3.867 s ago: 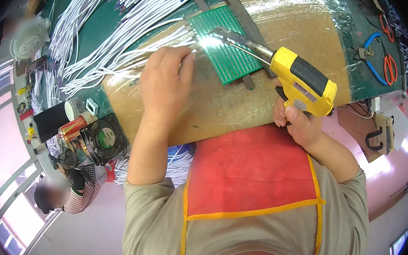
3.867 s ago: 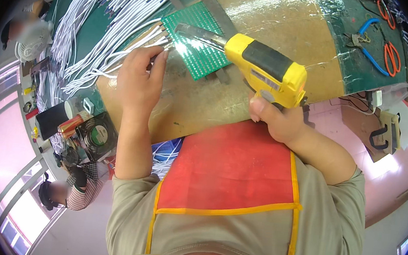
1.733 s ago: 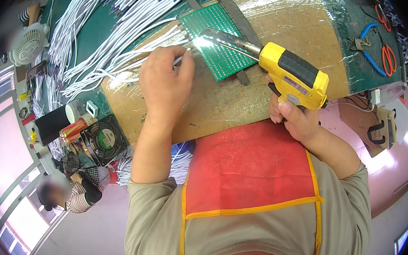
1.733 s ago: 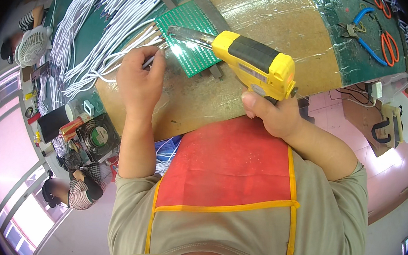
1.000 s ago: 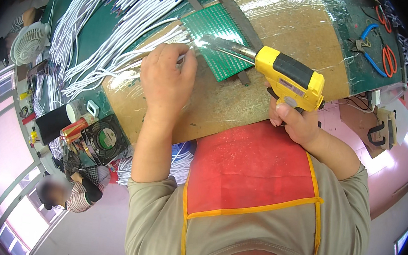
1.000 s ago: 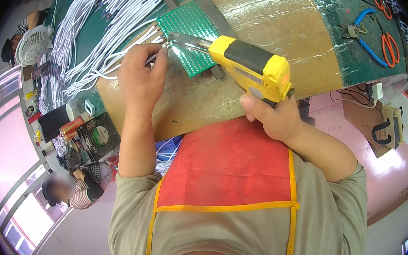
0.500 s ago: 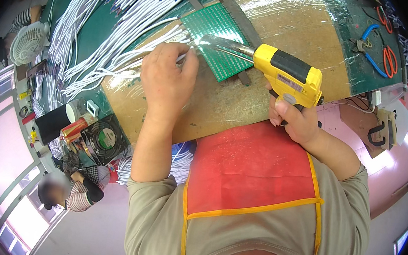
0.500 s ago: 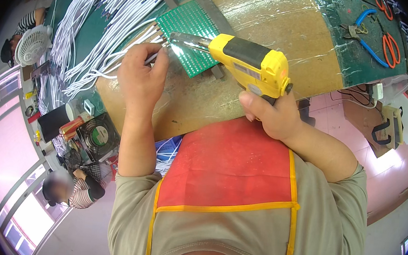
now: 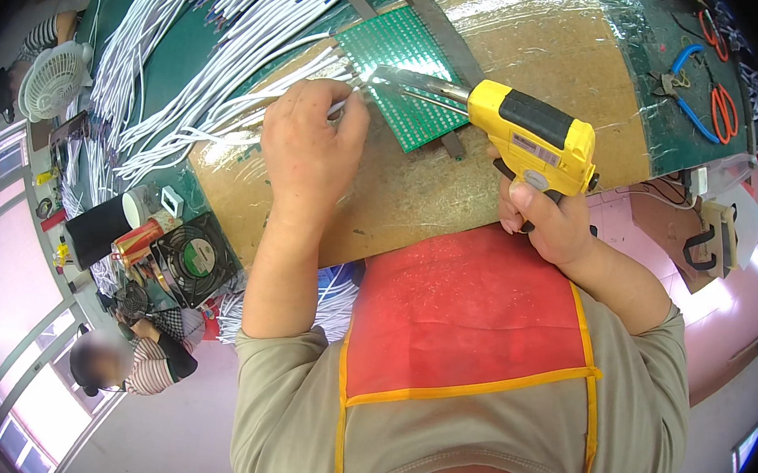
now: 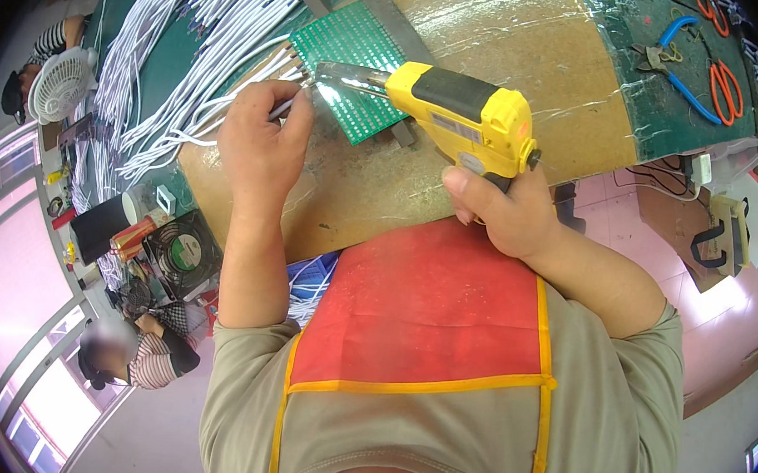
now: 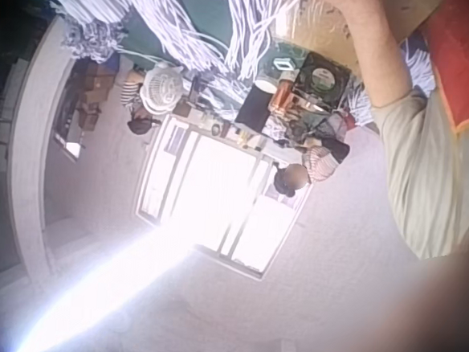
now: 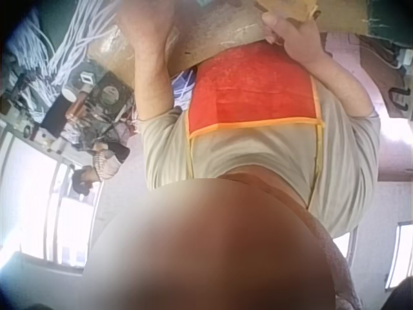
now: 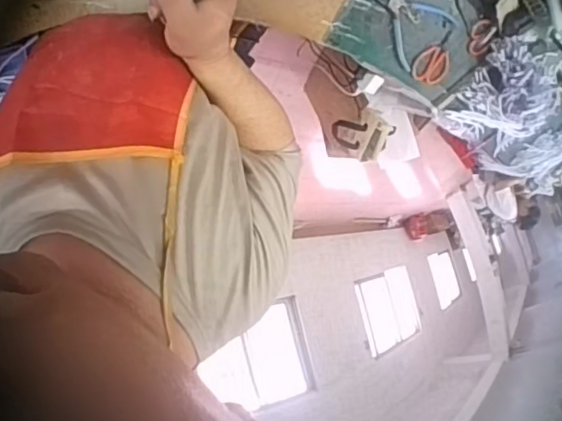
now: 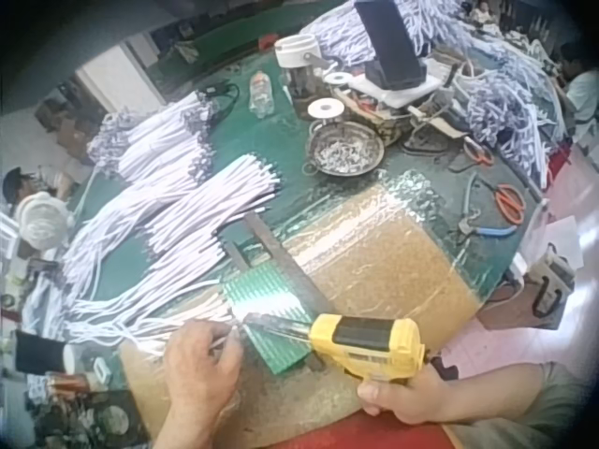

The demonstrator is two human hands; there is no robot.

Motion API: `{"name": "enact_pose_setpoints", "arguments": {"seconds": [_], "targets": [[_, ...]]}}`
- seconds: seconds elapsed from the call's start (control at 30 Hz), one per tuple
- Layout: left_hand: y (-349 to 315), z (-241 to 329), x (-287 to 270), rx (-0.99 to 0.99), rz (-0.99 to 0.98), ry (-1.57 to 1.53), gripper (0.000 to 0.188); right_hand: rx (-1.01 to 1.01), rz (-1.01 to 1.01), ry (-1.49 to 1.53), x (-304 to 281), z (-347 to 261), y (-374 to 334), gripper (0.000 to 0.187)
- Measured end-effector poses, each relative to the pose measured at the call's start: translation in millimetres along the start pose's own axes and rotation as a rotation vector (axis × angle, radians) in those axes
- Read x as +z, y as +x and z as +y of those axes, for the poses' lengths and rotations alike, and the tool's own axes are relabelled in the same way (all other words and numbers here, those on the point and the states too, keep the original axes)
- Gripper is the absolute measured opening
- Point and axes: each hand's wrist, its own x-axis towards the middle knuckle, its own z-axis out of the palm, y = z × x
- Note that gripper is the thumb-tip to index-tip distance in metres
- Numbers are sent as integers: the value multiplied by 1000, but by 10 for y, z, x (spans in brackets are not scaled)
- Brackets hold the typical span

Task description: The person solders bundles of white wires onto a green circuit board using a soldering iron and solder from a spool.

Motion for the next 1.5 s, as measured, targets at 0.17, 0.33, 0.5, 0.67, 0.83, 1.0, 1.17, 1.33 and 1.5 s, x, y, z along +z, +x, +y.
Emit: {"name": "enact_pose_setpoints", "arguments": {"seconds": [0.17, 0.33, 0.5, 0.67, 0.83, 1.0, 1.17, 1.33, 1.5], "targets": [[3, 14, -5, -15, -9, 5, 6, -5, -7, 10, -12, 22, -2, 25], [-3, 13, -12, -32, -23, 6, 6, -10, -5, -25, 3, 5, -6, 22], [10, 15, -18, -32, -32, 11, 7, 20, -11, -45, -11, 14, -29, 53], [9, -1, -17, -12, -21, -3, 6, 16, -13, -10, -13, 10, -30, 55], [13, 8, -23, -14, -25, -10, 6, 10, -10, -2, -30, 42, -38, 56], [20, 18, -36, -12, -30, -15, 6, -8, -15, 20, -67, 102, -57, 59], [25, 13, -45, 6, -29, -23, 5, -54, -34, 59, -71, 89, -39, 66], [25, -4, -42, 16, -25, -12, 5, -180, 4, -1, -116, 2, 18, 74], [31, -7, -123, 2, -96, 83, 12, -198, 22, 35, -215, -17, 51, 74]]}}
